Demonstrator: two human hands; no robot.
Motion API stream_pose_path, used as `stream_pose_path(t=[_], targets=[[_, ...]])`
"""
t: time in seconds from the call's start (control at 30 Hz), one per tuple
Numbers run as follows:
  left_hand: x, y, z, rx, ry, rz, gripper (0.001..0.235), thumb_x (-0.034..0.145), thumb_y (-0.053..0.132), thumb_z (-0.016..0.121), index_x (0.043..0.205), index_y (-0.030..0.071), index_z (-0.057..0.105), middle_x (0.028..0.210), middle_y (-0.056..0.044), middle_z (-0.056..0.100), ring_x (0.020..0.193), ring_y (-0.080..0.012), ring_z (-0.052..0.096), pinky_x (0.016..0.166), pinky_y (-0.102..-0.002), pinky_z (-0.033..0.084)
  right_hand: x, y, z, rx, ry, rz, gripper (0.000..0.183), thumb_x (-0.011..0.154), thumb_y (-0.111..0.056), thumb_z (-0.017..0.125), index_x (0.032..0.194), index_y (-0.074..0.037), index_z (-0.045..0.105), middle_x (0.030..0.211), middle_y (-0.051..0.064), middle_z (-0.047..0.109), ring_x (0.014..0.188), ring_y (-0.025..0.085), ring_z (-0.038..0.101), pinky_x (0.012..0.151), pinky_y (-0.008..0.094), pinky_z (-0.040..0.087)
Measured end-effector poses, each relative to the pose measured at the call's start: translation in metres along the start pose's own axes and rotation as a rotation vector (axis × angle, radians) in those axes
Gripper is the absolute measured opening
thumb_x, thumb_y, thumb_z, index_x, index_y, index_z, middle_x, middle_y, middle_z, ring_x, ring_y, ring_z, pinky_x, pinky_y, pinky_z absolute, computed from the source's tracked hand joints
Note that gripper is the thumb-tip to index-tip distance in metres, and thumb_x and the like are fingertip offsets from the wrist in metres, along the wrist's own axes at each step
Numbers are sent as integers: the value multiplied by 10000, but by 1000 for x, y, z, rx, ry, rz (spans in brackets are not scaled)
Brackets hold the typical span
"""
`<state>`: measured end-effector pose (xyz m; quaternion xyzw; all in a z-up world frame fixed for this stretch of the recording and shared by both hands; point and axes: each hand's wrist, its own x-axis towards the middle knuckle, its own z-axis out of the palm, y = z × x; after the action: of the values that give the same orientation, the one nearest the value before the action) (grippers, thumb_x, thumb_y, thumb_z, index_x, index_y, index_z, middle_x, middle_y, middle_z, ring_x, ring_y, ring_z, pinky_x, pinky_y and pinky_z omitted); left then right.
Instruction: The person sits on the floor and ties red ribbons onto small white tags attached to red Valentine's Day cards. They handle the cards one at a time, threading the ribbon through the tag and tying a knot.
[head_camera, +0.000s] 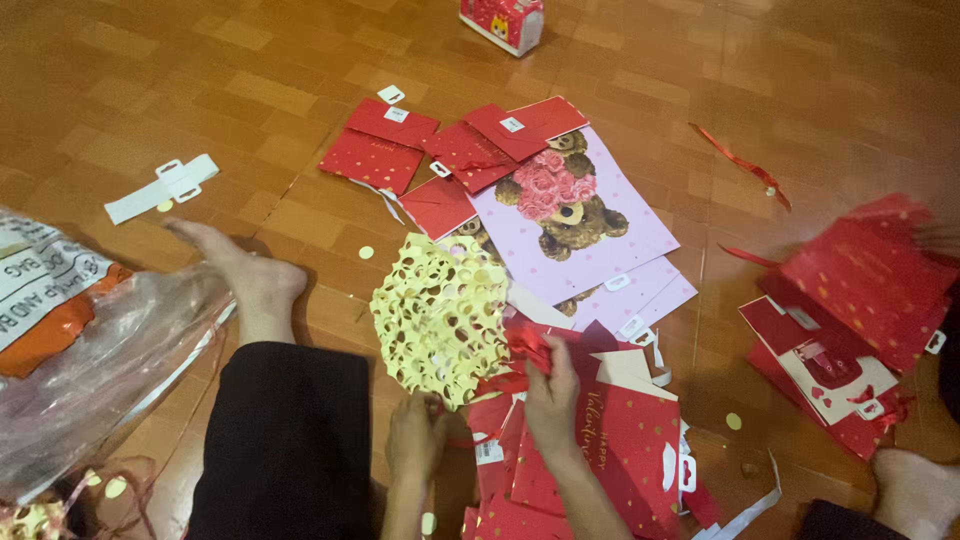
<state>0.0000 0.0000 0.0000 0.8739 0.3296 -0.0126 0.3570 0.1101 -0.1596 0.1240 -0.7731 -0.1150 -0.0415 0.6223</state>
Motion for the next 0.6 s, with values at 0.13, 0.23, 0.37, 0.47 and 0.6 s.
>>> stream_pose_path(t=[0.13, 0.23, 0.37, 0.47, 0.6], targets=[[-24, 15, -5, 84, 171, 20, 432, 795, 395, 816, 1061, 96, 651, 1087, -132, 649, 1075, -350, 596, 899, -453, 494, -15, -7, -7, 35, 17, -1, 169, 992, 6, 539, 1143, -28, 609, 881, 33, 600, 793, 89, 528, 694, 263, 457], [-25, 27, -16, 77, 212, 60, 265, 851, 332, 753, 982, 103, 729, 996, -126, 725, 967, -351, 675, 819, -462, 533, -21, -11, -9, 100, -42, 52, 174, 1006, 8, 522, 1150, -34, 610, 860, 31, 591, 759, 97, 537, 657, 261, 449], [-35, 40, -46, -79, 43, -112, 296, 925, 368, 722, 1065, 113, 775, 863, -165, 759, 789, -325, 725, 733, -441, 560, -38, -16, -13, 79, -82, 73, 226, 994, 15, 516, 1184, -46, 622, 927, 24, 683, 814, 86, 629, 695, 266, 519], [-60, 57, -67, -365, 44, -61, 245, 909, 261, 725, 1072, 90, 791, 859, -122, 794, 701, -217, 743, 660, -358, 563, -56, -17, -14, -39, -188, 374, 323, 968, 6, 522, 1260, -85, 624, 924, 91, 687, 750, 174, 639, 640, 366, 539], [-85, 102, -89, -942, -44, 112, 204, 893, 113, 722, 1078, 63, 793, 907, -78, 822, 746, -80, 730, 660, -246, 574, -80, -24, -6, -131, -232, -122, 359, 918, 26, 544, 1270, -6, 607, 1129, 162, 687, 1043, 245, 691, 886, 365, 552]])
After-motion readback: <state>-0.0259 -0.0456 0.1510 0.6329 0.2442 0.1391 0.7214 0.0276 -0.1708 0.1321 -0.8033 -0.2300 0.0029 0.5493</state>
